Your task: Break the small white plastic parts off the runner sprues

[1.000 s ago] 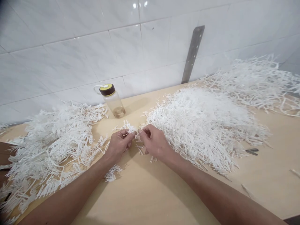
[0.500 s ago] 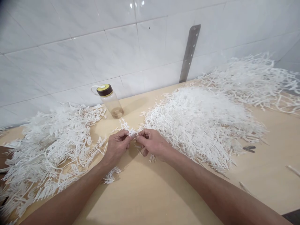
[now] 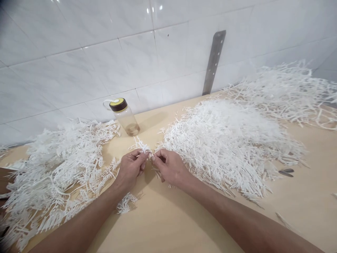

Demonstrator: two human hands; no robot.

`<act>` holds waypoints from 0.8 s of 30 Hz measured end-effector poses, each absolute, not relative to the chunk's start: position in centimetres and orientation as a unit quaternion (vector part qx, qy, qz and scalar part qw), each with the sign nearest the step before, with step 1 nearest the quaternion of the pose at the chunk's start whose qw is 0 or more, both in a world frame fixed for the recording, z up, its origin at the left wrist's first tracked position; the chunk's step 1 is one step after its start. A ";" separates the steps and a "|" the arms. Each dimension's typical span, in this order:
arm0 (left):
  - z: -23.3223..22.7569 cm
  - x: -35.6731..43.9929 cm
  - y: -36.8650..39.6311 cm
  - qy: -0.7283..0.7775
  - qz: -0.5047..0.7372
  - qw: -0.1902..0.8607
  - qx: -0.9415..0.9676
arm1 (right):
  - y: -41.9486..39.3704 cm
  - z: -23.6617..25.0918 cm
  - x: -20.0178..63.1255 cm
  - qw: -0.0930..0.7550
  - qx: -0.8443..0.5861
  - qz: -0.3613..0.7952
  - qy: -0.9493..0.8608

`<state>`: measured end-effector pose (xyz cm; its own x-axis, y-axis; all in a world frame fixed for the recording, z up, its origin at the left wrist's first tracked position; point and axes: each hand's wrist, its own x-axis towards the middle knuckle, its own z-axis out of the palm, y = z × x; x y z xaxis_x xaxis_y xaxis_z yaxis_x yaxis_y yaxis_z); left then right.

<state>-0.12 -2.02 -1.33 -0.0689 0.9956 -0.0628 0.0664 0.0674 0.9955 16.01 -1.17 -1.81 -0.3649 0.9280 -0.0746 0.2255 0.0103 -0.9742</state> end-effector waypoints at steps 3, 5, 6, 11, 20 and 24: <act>-1.5 -0.1 -1.9 0.557 0.481 0.490 0.467 | -1.1 -2.1 15.9 0.330 -0.452 0.494 -0.665; -1.5 -0.1 -1.8 0.559 0.478 0.499 0.458 | -1.2 -2.1 15.9 0.333 -0.441 0.451 -0.701; -1.6 -0.1 -1.7 0.558 0.475 0.505 0.456 | -1.2 -2.1 15.8 0.336 -0.438 0.423 -0.718; -1.6 -0.6 -0.9 0.562 0.504 0.491 0.436 | -2.5 -2.0 15.1 0.335 -0.399 0.313 -0.794; -1.9 -0.9 -1.0 0.559 0.458 0.490 0.487 | -2.1 -1.0 16.2 0.335 -0.431 0.331 -0.770; -1.8 -0.9 -1.1 0.563 0.453 0.476 0.501 | -0.9 -1.1 16.9 0.356 -0.491 0.315 -0.730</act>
<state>-0.89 -1.07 -1.82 -0.0447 0.9955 -0.0830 0.1322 0.0883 0.9873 16.92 -0.93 -1.07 -0.2655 0.9410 0.2101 0.4926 0.3197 -0.8094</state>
